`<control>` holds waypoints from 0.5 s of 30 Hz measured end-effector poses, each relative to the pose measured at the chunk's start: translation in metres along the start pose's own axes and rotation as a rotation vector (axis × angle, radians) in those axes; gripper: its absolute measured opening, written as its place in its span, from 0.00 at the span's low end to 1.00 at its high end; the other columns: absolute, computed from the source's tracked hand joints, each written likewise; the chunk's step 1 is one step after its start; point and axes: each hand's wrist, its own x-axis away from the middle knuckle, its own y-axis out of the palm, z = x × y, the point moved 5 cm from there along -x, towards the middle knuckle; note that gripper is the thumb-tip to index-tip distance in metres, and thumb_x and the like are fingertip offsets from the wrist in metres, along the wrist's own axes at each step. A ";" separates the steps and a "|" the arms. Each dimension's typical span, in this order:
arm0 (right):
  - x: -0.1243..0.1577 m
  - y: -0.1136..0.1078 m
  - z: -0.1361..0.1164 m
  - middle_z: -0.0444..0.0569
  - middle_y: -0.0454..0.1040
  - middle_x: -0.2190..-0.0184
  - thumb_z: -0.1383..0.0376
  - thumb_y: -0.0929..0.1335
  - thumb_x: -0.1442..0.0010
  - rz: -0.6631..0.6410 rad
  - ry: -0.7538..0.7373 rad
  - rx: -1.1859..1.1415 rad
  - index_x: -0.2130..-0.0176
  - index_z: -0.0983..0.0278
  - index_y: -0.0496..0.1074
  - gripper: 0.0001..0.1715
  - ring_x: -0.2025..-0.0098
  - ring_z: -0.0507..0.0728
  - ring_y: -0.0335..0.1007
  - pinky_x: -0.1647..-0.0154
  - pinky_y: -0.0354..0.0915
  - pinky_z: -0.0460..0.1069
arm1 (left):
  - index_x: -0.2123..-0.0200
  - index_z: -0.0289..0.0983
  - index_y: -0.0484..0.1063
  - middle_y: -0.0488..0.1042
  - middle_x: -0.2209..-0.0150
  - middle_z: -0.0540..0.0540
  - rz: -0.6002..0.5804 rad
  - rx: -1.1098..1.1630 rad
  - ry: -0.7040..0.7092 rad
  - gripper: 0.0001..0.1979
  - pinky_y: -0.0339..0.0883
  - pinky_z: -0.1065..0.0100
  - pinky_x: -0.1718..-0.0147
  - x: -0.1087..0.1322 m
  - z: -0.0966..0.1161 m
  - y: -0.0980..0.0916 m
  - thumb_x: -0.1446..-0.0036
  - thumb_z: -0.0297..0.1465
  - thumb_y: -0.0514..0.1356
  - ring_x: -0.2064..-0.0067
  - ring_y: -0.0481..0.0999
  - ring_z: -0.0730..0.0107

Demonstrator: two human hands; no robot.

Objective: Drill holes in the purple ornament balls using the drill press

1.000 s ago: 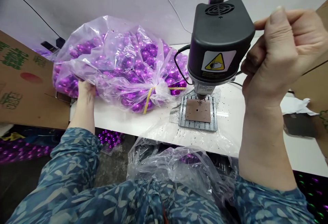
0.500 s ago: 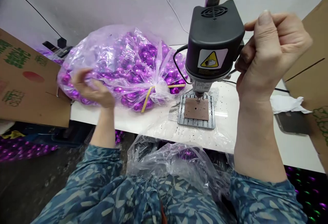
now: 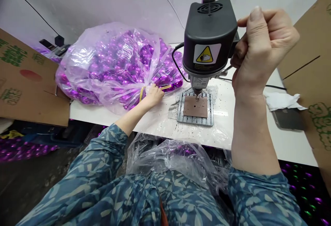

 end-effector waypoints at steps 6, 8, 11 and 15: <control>-0.001 -0.003 0.005 0.36 0.49 0.87 0.70 0.69 0.34 -0.077 -0.041 -0.067 0.74 0.65 0.72 0.15 0.87 0.43 0.41 0.85 0.32 0.45 | 0.46 0.30 0.84 0.85 0.49 0.27 -0.083 -0.006 -0.231 0.17 0.72 0.51 0.44 -0.026 0.026 -0.017 0.25 0.26 0.55 0.44 0.85 0.45; -0.001 -0.006 0.008 0.35 0.48 0.87 0.65 0.72 0.35 -0.086 -0.055 -0.083 0.73 0.65 0.72 0.15 0.86 0.42 0.41 0.85 0.33 0.43 | 0.34 0.33 0.76 0.81 0.41 0.29 -0.070 0.009 -0.293 0.20 0.76 0.55 0.46 -0.028 0.036 -0.018 0.22 0.28 0.54 0.39 0.83 0.46; -0.003 -0.007 0.011 0.34 0.47 0.87 0.56 0.77 0.39 -0.103 -0.074 -0.093 0.73 0.64 0.71 0.19 0.87 0.43 0.38 0.86 0.31 0.44 | 0.31 0.35 0.70 0.76 0.35 0.30 -0.144 0.003 -0.315 0.22 0.78 0.59 0.50 -0.012 0.038 -0.005 0.23 0.24 0.52 0.38 0.82 0.49; -0.003 -0.006 0.011 0.34 0.48 0.87 0.53 0.78 0.41 -0.119 -0.044 -0.067 0.73 0.62 0.69 0.22 0.87 0.45 0.39 0.86 0.32 0.46 | 0.39 0.32 0.76 0.78 0.39 0.29 -0.194 -0.047 -0.112 0.22 0.76 0.54 0.41 0.026 0.028 0.014 0.26 0.19 0.48 0.36 0.79 0.47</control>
